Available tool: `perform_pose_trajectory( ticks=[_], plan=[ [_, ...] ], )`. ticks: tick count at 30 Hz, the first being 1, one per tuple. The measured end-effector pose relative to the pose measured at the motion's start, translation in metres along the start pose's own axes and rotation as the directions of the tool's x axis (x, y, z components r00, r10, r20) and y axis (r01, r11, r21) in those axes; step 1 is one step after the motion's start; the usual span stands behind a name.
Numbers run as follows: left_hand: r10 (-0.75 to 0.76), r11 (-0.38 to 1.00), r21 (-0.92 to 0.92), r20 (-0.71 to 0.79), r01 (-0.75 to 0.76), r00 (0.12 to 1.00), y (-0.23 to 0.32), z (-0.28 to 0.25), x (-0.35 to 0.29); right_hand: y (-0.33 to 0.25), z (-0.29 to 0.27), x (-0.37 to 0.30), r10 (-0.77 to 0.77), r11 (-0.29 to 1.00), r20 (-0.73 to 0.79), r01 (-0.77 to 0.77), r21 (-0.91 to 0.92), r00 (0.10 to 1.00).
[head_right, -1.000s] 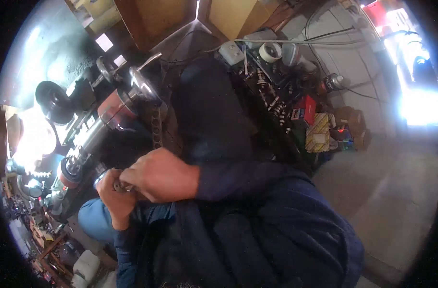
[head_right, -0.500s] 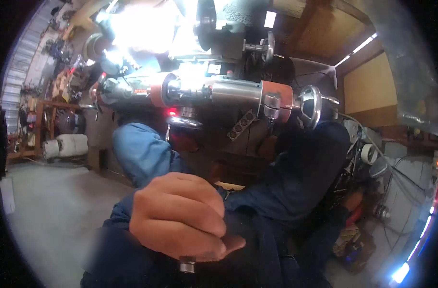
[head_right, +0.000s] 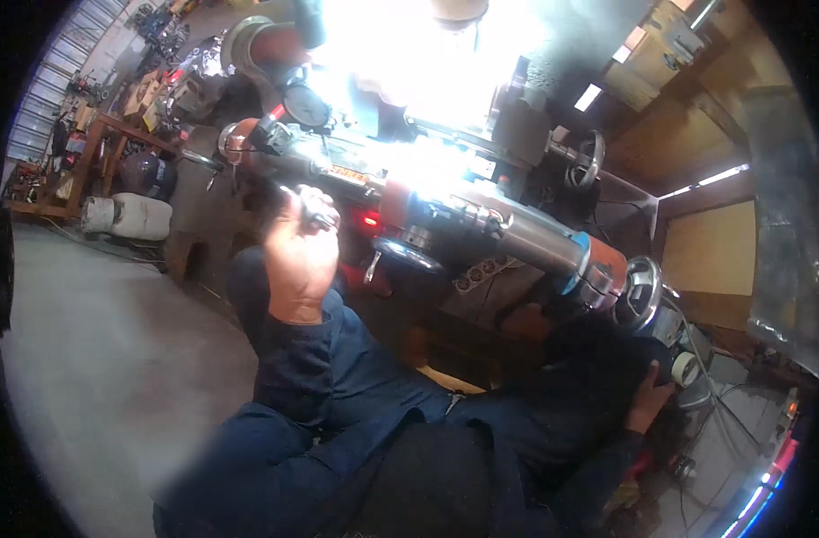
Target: The person cleans a small cylindrical valve component by hand using a cloth, then inserts the component into a lathe and secures it, adjusts the lathe controls, and operates the machine.
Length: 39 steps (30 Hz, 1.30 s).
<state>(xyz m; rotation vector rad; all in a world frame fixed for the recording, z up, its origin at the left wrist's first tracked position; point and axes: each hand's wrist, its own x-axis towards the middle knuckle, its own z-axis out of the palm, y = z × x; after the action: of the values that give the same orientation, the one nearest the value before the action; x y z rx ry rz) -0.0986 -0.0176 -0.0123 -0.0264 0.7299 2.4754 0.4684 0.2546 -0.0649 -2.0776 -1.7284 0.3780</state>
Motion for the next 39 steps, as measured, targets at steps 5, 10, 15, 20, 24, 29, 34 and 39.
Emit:
perform_pose_trajectory(
  ticks=[5,10,15,20,24,29,34,39],
  plan=[
    [-0.056,0.977,0.196,-0.171,0.089,0.984,-0.024,0.001,0.007,-0.033,0.004,-0.018,0.040,0.993,-0.112,-0.052,-0.109,0.993],
    [-0.125,0.991,0.031,-0.077,0.128,0.989,-0.034,0.007,0.010,-0.022,0.008,-0.008,-0.094,0.986,-0.126,0.075,-0.149,0.988],
    [-0.144,0.989,-0.040,-0.023,0.143,0.989,-0.042,-0.002,0.016,-0.008,0.006,-0.002,-0.026,0.988,-0.082,0.013,-0.154,0.996],
    [-0.137,0.988,-0.079,-0.018,0.135,0.990,-0.043,0.008,0.017,-0.008,0.008,-0.005,0.007,0.989,-0.123,-0.025,-0.149,0.992],
    [-0.158,0.985,-0.075,-0.001,0.157,0.988,-0.043,0.006,0.019,-0.009,0.004,-0.006,0.052,0.986,-0.092,-0.065,-0.154,0.994],
    [-0.154,0.988,-0.015,0.085,0.156,0.984,-0.044,0.007,0.017,-0.050,0.000,-0.020,0.138,0.973,-0.068,-0.148,-0.180,0.988],
    [-0.197,0.979,0.051,0.021,0.196,0.980,-0.044,0.004,0.019,-0.047,0.006,-0.036,-0.367,0.914,-0.271,0.292,-0.280,0.890],
    [-0.184,0.982,0.037,0.035,0.183,0.982,-0.042,0.004,0.019,-0.158,0.042,-0.149,-0.904,0.405,-0.137,0.914,0.020,0.404]
  ],
)
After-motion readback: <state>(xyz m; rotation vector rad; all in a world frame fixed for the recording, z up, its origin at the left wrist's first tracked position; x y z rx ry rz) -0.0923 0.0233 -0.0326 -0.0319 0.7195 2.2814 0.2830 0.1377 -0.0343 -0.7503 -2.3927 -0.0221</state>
